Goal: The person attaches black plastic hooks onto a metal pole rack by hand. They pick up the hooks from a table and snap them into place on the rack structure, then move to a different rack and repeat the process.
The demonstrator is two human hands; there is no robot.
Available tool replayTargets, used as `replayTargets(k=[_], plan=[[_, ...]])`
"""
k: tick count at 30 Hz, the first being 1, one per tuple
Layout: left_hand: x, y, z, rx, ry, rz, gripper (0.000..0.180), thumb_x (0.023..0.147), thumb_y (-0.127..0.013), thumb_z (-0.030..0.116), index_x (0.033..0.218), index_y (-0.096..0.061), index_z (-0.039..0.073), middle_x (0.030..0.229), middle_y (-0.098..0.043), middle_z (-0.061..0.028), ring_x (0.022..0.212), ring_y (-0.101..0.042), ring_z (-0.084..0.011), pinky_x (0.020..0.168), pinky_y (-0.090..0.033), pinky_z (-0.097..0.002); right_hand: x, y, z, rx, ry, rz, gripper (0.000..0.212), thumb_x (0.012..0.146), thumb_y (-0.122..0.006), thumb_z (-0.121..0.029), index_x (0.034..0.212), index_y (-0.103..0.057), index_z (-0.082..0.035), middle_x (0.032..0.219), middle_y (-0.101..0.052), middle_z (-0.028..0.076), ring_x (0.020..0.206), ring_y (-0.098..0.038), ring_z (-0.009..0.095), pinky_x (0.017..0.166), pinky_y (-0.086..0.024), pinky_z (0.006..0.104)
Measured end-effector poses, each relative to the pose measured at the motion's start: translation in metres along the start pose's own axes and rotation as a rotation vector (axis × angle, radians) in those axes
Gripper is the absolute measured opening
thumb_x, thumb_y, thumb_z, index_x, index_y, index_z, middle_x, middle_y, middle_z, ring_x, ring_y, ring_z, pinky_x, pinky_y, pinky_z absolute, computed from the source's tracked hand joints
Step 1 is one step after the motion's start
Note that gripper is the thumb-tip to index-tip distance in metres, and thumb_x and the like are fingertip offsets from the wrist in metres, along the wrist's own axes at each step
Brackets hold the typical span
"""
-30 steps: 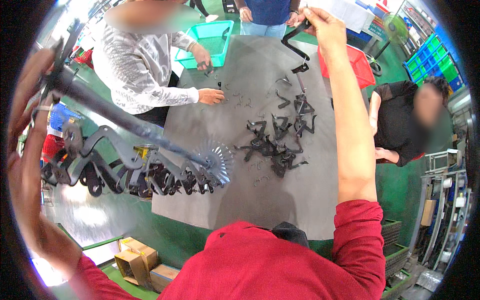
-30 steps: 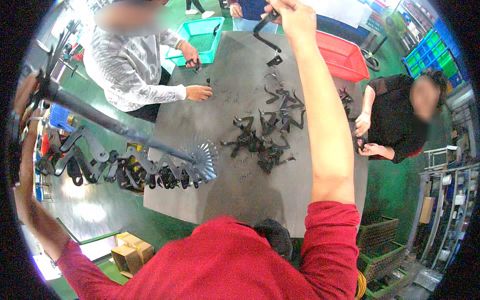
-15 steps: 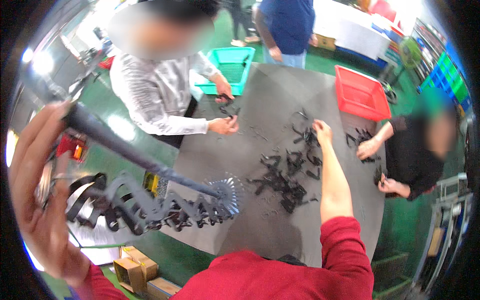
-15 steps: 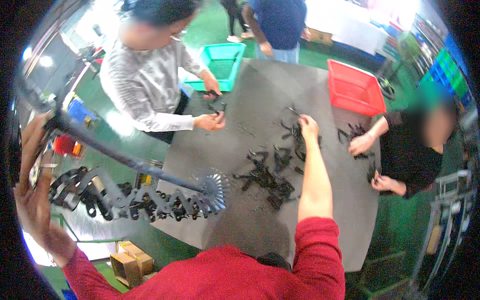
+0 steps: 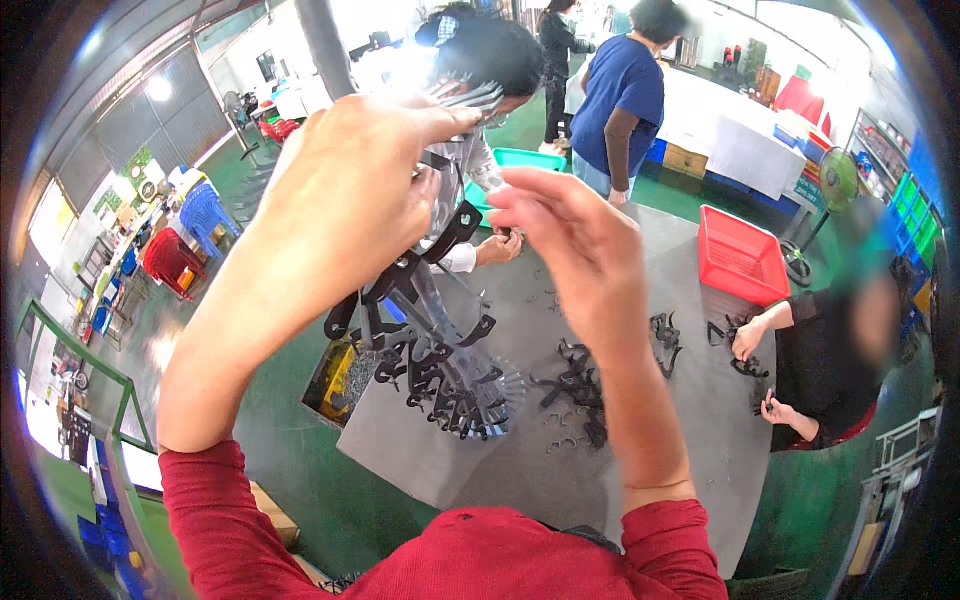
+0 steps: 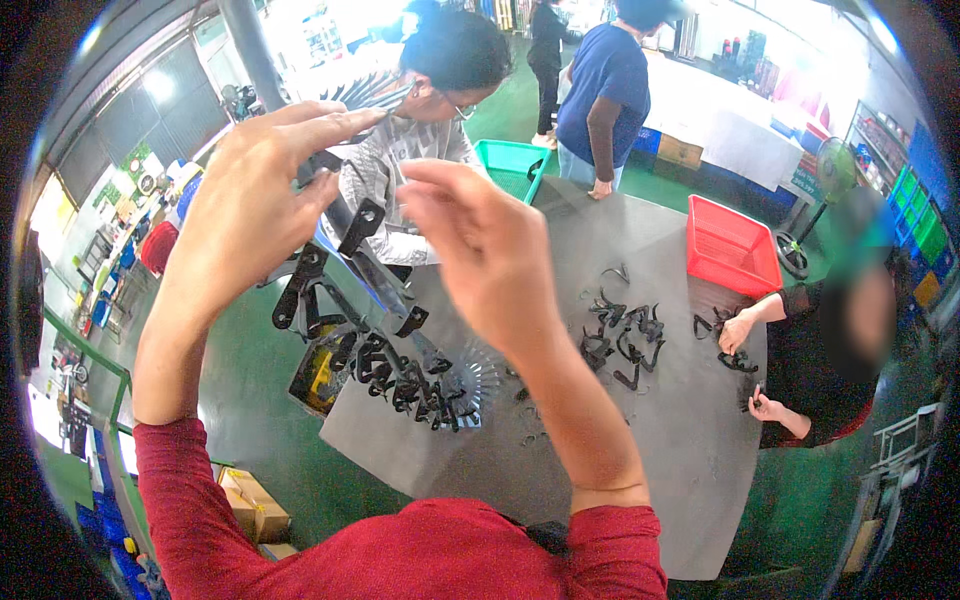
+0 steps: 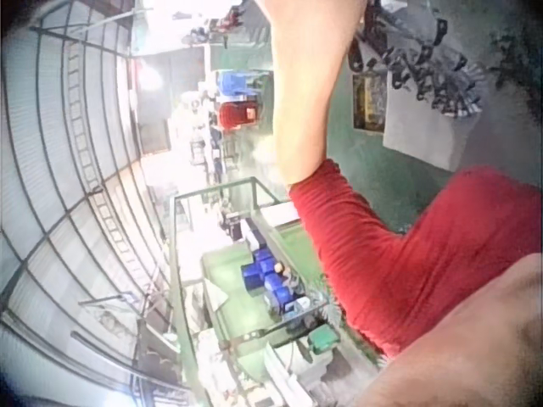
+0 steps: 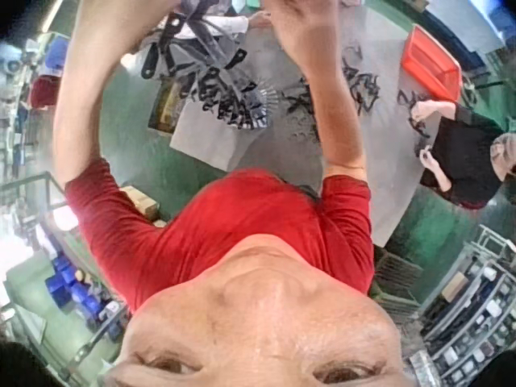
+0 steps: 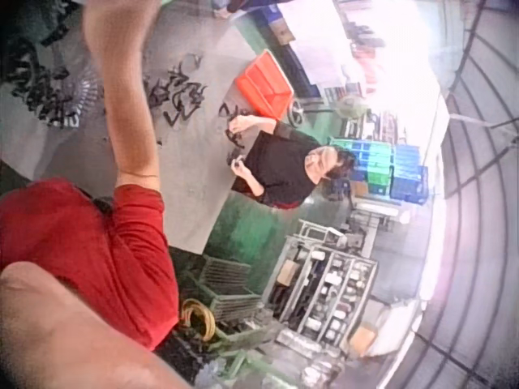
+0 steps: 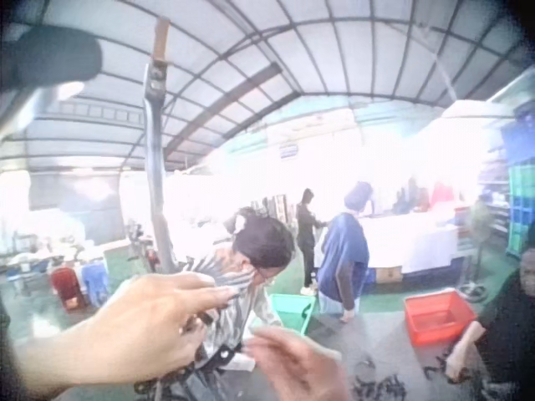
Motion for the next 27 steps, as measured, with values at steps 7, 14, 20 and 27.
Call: replayTargets(k=[7, 14, 20, 27], plan=[[-0.008, 0.007, 0.001, -0.020, -0.032, 0.015, 0.046, 0.069, -0.059, 0.002, 0.115, -0.058, 0.003, 0.100, -0.063, -0.0186, 0.090, -0.061, -0.0355, 0.081, -0.047, -0.0399, 0.013, -0.036, -0.004, 0.055, -0.250, -0.010, 0.017, 0.086, -0.056, -0.004, 0.099, -0.064, 0.004, 0.077, -0.068, 0.006, 0.070, -0.060, 0.006, 0.061, -0.047, 0.0214], [-0.015, 0.016, -0.010, -0.380, -0.311, -0.402, 0.080, 0.065, -0.061, 0.006, 0.139, -0.033, 0.007, 0.135, -0.045, -0.0171, 0.118, -0.050, -0.0317, 0.101, -0.039, -0.0395, 0.012, -0.031, -0.006, -0.001, -0.214, 0.021, 0.017, 0.087, -0.058, -0.009, 0.096, -0.066, 0.003, 0.076, -0.067, 0.005, 0.066, -0.059, 0.005, 0.058, -0.046, 0.0199], [-0.018, 0.010, -0.012, -0.247, -0.356, -0.202, 0.069, 0.061, -0.055, -0.008, 0.129, -0.044, 0.003, 0.127, -0.051, -0.0177, 0.121, -0.048, -0.0334, 0.100, -0.039, -0.0398, 0.015, -0.025, 0.002, -0.013, -0.161, 0.081, 0.017, 0.088, -0.060, -0.013, 0.096, -0.066, 0.001, 0.075, -0.067, 0.006, 0.056, -0.052, 0.003, 0.050, -0.041, 0.0173], [-0.024, 0.013, -0.012, -0.229, -0.261, -0.023, 0.054, 0.063, -0.055, -0.015, 0.112, -0.061, 0.007, 0.117, -0.059, -0.0131, 0.110, -0.056, -0.0322, 0.089, -0.047, -0.0375, 0.018, -0.029, -0.002, -0.126, -0.080, 0.090, 0.015, 0.089, -0.059, -0.014, 0.091, -0.067, -0.001, 0.070, -0.065, 0.001, 0.056, -0.050, 0.001, 0.048, -0.037, 0.0161]])
Point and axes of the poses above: each hand's wrist, its own x-axis towards the middle knuckle, its own y-axis out of the back of the hand, z = x × y, the point moved 8 cm from there along x, towards the middle knuckle
